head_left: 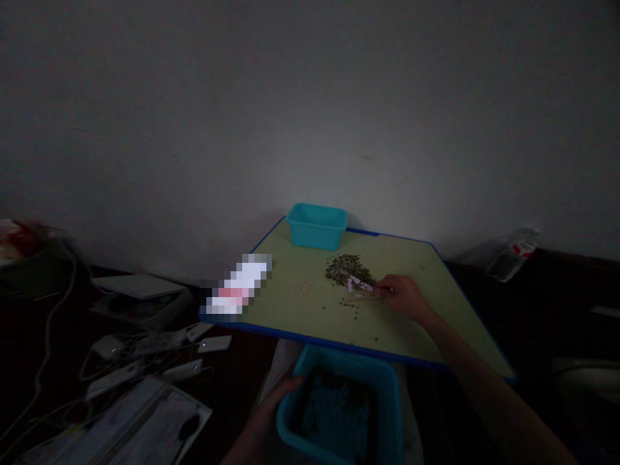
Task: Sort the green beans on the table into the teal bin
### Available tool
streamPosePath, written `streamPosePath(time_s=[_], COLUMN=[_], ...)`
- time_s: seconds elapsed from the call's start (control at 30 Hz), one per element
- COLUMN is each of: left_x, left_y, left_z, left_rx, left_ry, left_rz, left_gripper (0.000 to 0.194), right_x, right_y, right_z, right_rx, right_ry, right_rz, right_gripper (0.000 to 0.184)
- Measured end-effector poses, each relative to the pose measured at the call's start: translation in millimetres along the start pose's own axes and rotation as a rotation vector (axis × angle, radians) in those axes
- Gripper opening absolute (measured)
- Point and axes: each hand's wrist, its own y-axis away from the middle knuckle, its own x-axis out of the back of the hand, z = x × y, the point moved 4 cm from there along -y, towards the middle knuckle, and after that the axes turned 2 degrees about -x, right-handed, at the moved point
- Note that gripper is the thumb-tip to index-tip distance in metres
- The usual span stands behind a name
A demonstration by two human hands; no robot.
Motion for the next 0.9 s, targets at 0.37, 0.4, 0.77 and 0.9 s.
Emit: streamPosePath(time_s=[0.37,0.4,0.77,0.9], left_x=[-2.0,-2.3,-2.3,-2.7], left_y=[0,1,0,0], left_z=[0,1,0,1], left_rx=[0.006,0.002,-0.021,-0.040], left_ry=[0.038,0.032,0.024,0.016], left_rz=[-0.053,-0.056,-0.025,-0.051], left_gripper=[0.075,0.075,0.074,0.071], right_x=[1,1,-6,-5], right_y=[1,1,-2,0], right_z=[9,9,16,19], right_rx=[0.042,0.039,-0.056,-0.075], right_ry=[-0.002,-0.001,0.050,0.045], right_rz=[-0.028,-0.021,0.084,0.090], right_gripper=[0.024,0.024,0.024,0.024])
